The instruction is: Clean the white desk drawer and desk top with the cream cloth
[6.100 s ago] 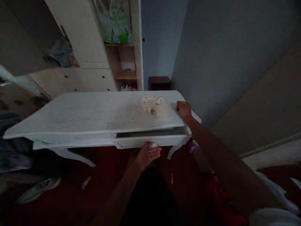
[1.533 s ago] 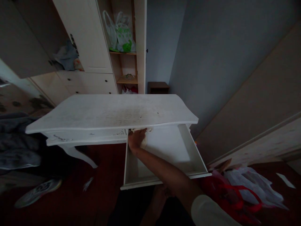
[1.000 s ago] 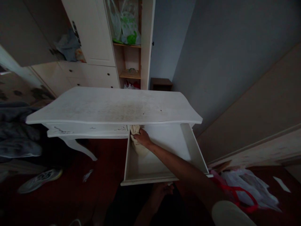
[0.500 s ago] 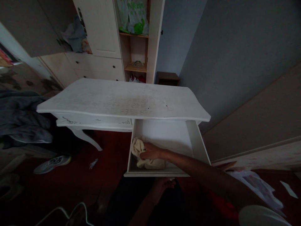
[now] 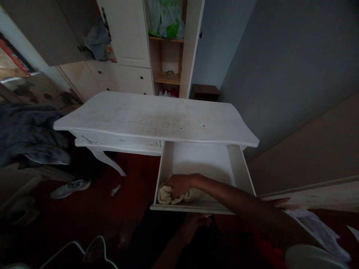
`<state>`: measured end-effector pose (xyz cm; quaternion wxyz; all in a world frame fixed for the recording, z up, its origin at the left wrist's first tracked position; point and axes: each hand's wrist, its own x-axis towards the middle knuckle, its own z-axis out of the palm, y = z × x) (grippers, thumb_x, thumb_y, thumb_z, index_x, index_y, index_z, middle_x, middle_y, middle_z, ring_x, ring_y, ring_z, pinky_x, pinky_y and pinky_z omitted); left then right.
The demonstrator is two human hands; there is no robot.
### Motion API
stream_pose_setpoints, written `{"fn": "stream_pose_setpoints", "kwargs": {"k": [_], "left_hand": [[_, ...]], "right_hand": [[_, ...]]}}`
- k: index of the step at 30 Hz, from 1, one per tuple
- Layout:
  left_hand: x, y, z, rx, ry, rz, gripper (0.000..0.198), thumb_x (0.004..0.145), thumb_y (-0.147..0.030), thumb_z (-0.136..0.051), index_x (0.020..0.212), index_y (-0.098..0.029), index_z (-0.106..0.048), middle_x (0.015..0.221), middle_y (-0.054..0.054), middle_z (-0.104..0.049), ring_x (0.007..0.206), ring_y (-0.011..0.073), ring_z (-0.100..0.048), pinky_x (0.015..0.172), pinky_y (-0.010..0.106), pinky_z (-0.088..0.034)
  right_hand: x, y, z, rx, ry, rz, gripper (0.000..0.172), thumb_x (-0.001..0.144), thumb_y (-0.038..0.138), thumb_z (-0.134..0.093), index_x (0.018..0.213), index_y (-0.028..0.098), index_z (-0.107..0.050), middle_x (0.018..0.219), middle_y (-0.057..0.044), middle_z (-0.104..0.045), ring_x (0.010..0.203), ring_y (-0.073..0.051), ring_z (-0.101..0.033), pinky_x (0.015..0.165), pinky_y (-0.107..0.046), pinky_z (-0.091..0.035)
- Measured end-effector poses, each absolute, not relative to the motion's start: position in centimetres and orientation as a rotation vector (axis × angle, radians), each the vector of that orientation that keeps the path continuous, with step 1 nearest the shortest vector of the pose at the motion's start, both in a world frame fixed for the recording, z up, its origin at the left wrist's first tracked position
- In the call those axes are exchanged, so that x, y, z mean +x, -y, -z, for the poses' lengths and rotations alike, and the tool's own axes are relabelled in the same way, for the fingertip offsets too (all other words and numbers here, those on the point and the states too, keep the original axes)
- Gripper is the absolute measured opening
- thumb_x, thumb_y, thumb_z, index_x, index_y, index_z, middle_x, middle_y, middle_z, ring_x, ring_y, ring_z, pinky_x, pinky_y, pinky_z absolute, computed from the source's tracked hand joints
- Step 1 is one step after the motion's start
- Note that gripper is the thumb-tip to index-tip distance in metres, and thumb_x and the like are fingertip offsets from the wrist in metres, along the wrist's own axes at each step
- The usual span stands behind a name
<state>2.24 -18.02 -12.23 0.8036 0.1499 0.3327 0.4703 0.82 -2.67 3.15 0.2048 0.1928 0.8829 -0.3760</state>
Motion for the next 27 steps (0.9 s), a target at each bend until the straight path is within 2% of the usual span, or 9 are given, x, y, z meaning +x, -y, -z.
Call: {"fn": "stream_pose_setpoints", "kwargs": {"k": [6,10,13,19,27], "left_hand": [[2.2,18.1,12.5,0.281,-0.679,-0.975,0.038,0.061,-0.038,-0.083,0.081,-0.009,-0.07,0.079,0.012,-0.07,0.07,0.0214,-0.064,0.069,0.035,-0.046],[2.1,18.1,12.6,0.241,-0.658,-0.962,0.037,0.058,-0.038,-0.086,0.075,-0.01,-0.068,0.077,0.01,-0.07,0.072,0.0218,-0.065,0.069,0.035,-0.047],[1.9,17.9,12.3,0.241,-0.639,-0.942,0.037,0.058,-0.039,-0.087,0.075,-0.011,-0.069,0.078,0.01,-0.071,0.074,0.0221,-0.065,0.071,0.035,-0.047],[1.4,18.0,11.6,0.319,-0.657,-0.943,0.035,0.064,-0.038,-0.085,0.08,-0.009,-0.073,0.081,0.012,-0.072,0.078,0.0238,-0.065,0.075,0.037,-0.047],[1.2,17.9,11.3,0.29,-0.68,-0.948,0.033,0.063,-0.037,-0.085,0.08,-0.011,-0.074,0.081,0.011,-0.073,0.078,0.0237,-0.067,0.07,0.035,-0.049]], "right_hand": [[3.9,2.7,-3.5,0.687,-2.33,0.994,0.024,0.068,0.017,-0.065,0.09,0.013,-0.074,0.076,-0.002,-0.067,0.062,-0.013,-0.054,0.053,-0.021,-0.038],[9.4,2.9,-3.2,0.866,-2.213,1.088,0.028,0.064,0.016,-0.064,0.09,0.014,-0.075,0.075,0.0,-0.066,0.06,-0.012,-0.054,0.052,-0.02,-0.038],[14.0,3.4,-3.3,1.004,-2.178,1.035,0.029,0.063,0.014,-0.063,0.089,0.014,-0.076,0.075,-0.002,-0.067,0.062,-0.014,-0.056,0.052,-0.021,-0.038],[20.3,5.2,-4.9,1.122,-2.221,0.916,0.031,0.068,0.009,-0.058,0.091,0.017,-0.076,0.083,-0.006,-0.073,0.072,-0.018,-0.064,0.061,-0.024,-0.042],[19.6,6.2,-5.0,1.195,-2.226,0.616,0.025,0.077,0.011,-0.058,0.095,0.017,-0.073,0.1,-0.013,-0.075,0.095,-0.029,-0.069,0.079,-0.033,-0.046]]}}
